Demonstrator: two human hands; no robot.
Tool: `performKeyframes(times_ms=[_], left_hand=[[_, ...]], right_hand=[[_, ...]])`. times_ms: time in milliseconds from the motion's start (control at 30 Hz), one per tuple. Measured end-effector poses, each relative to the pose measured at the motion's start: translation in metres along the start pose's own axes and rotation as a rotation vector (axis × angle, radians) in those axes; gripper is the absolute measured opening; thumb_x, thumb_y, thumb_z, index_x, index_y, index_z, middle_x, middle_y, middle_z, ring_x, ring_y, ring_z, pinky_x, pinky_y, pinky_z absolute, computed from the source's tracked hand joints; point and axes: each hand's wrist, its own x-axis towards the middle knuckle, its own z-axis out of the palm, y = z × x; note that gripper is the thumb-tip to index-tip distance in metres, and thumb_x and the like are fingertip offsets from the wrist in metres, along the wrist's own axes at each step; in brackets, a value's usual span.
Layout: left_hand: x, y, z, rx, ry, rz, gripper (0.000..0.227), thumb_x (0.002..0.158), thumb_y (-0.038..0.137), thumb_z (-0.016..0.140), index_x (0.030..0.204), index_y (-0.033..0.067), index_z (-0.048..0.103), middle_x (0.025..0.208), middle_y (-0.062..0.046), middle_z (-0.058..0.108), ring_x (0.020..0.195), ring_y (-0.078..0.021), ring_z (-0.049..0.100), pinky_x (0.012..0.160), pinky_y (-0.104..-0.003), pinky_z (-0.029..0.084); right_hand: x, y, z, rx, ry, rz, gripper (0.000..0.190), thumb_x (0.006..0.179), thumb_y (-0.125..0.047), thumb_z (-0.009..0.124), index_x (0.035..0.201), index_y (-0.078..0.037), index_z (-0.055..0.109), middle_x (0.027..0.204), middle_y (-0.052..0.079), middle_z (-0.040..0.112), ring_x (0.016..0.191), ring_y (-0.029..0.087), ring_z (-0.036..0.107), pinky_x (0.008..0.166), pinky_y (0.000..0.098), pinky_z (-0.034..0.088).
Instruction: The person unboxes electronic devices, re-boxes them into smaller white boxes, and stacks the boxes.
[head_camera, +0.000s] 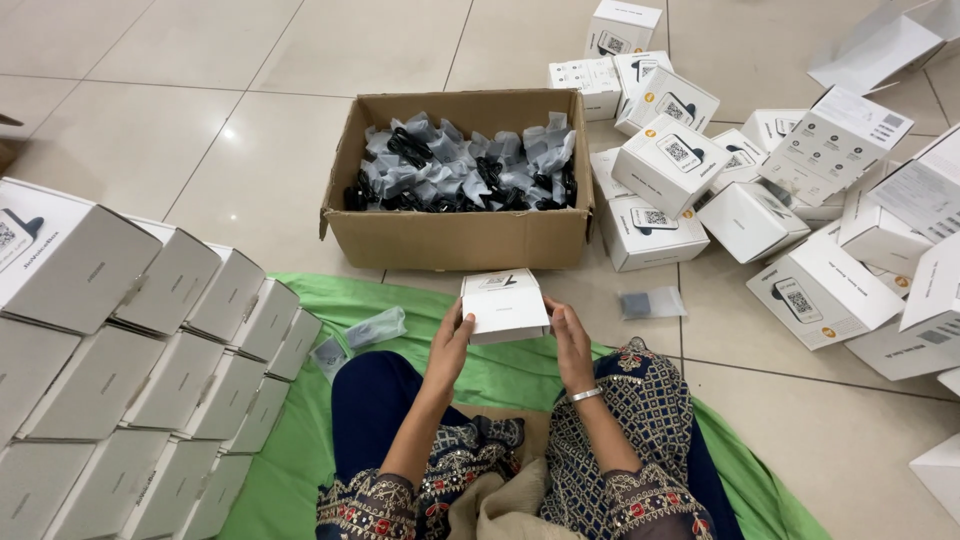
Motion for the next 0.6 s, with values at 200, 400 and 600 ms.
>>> performKeyframes(times_ms=[200,400,600], left_hand=[[0.043,-0.074,0.005,0.369,0.172,0.297,0.083,0.091,0.009,0.066,0.162,0.0147,0.024,0.151,-0.016,0.056,0.138,-0.0296,0.059,0.109,-0.043,0.049],[0.036,-0.113,0.018,0.233,-0.120,0.153,0.113,0.081,-0.003,0.068,0.161,0.0255,-0.007,0.153,-0.024,0.039,0.136,-0.0368,0.049,0.098,-0.047,0.058],[0.003,-0.079,-0.005,0.428,-0.034,0.333,0.106,0.094,0.015,0.070,0.166,0.0214,-0.007,0.142,-0.029,0.057,0.129,-0.0410,0.062,0.104,-0.049,0.052]], right_hand=[[0.012,0.037,0.007,-0.140,0.004,0.010,0.056,0.093,-0.028,0.071,0.142,-0.011,0.051,0.140,0.011,0.065,0.132,0.025,0.063,0.103,0.0417,0.058],[0.006,0.047,0.013,-0.356,-0.079,-0.245,0.103,0.078,-0.008,0.083,0.160,-0.026,0.023,0.152,0.021,0.048,0.135,0.037,0.051,0.103,0.0469,0.049],[-0.026,-0.007,0.027,-0.209,-0.119,0.005,0.101,0.074,0.002,0.082,0.153,-0.035,0.031,0.152,0.015,0.050,0.128,0.033,0.062,0.090,0.0399,0.060]])
